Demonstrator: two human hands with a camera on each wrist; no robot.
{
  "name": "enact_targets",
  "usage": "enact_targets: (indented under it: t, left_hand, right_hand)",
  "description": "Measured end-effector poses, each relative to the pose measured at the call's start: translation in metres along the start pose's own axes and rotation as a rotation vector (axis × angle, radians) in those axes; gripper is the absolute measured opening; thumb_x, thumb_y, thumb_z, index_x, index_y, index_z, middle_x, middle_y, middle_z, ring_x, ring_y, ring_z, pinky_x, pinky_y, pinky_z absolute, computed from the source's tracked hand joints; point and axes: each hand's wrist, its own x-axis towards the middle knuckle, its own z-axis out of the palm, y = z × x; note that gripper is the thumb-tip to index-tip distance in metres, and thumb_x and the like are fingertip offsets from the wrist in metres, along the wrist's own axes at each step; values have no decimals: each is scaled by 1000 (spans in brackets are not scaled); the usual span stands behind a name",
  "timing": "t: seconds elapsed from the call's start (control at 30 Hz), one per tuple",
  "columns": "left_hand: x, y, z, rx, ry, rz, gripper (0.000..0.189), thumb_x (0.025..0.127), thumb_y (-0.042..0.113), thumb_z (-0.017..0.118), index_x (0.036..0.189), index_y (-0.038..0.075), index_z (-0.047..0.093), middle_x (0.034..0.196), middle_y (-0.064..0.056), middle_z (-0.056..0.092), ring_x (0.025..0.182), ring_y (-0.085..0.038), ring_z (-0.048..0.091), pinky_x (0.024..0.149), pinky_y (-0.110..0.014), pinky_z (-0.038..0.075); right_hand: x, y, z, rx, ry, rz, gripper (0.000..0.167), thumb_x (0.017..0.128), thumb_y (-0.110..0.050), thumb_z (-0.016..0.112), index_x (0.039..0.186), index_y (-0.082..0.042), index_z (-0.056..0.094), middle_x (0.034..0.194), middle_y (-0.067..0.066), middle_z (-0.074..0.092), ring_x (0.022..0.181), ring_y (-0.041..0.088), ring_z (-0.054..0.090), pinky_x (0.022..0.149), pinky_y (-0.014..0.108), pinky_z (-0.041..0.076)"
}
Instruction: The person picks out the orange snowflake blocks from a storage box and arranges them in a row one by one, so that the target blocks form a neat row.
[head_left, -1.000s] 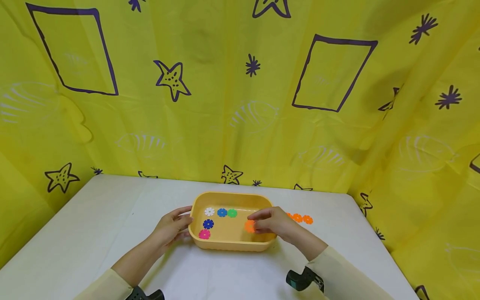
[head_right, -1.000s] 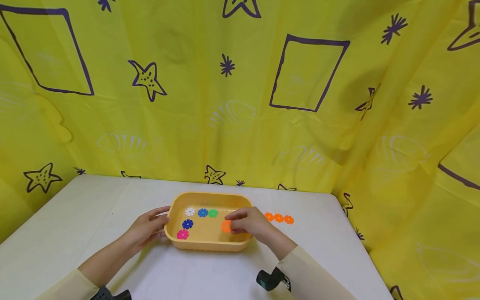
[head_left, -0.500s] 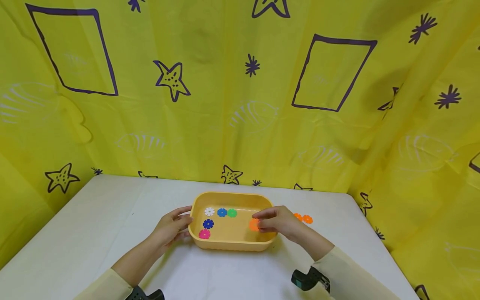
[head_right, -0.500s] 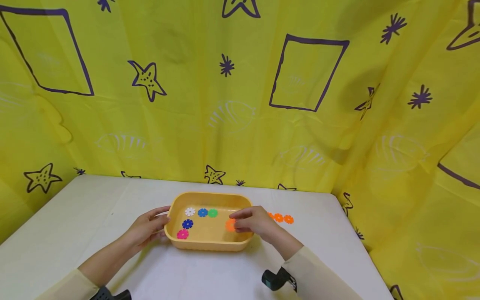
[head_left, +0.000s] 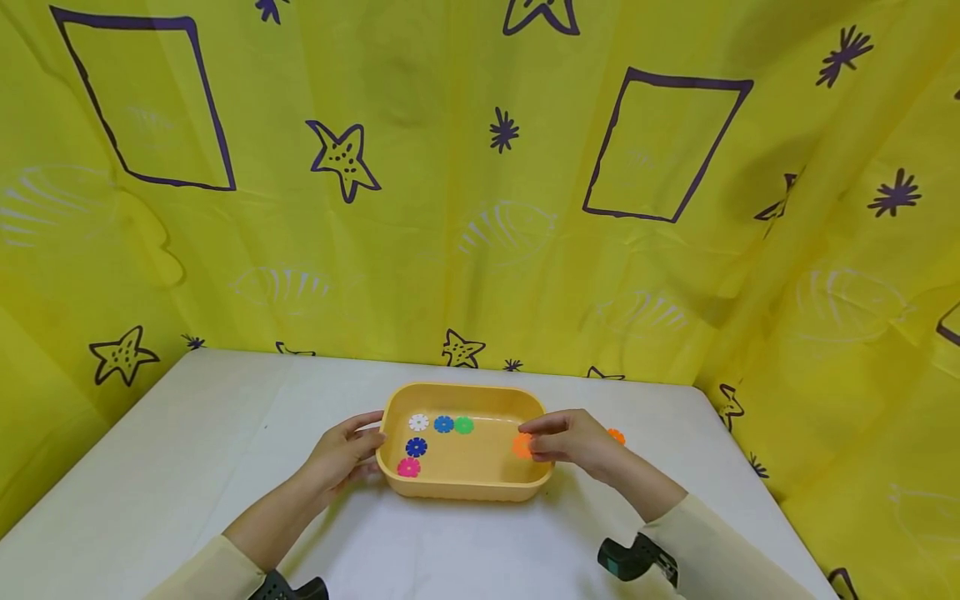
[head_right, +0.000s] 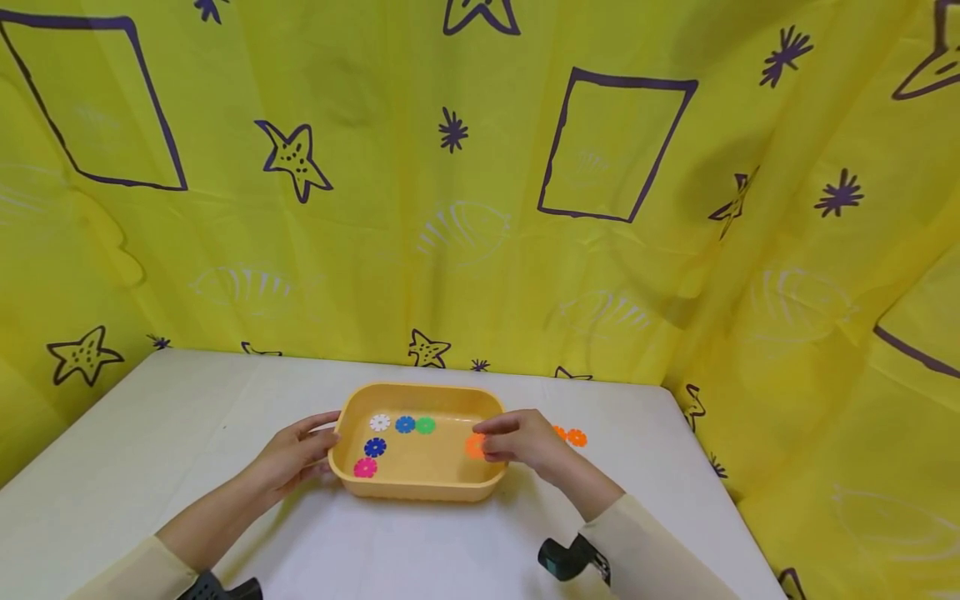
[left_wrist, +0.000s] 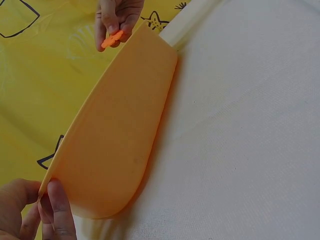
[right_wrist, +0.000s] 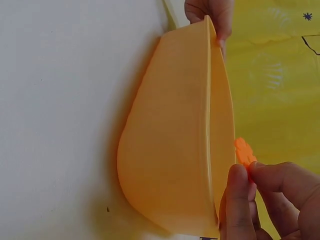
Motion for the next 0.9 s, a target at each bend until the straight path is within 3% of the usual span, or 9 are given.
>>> enact_targets:
  t: [0.5, 0.9]
  left_hand:
    - [0, 0, 0, -4, 2, 2, 48, 95, 10, 61, 141, 6, 48, 129, -23, 57, 79, -16, 67, 68, -27, 59]
    - [-1, 1, 1, -1, 5, 5, 49, 95, 12, 62, 142, 6, 48, 131, -24, 56, 81, -17, 66, 68, -27, 59]
  right_hand:
    - [-6, 3, -14, -20, 27, -5, 34, 91, -1, 65, 120, 16, 60, 97, 6, 71, 84, 16, 69, 81, 32, 59]
    - [-10, 8, -20, -46, 41, -1, 32, 91, -2, 65, 119, 14, 61, 103, 12, 71, 88, 16, 70, 87, 42, 57]
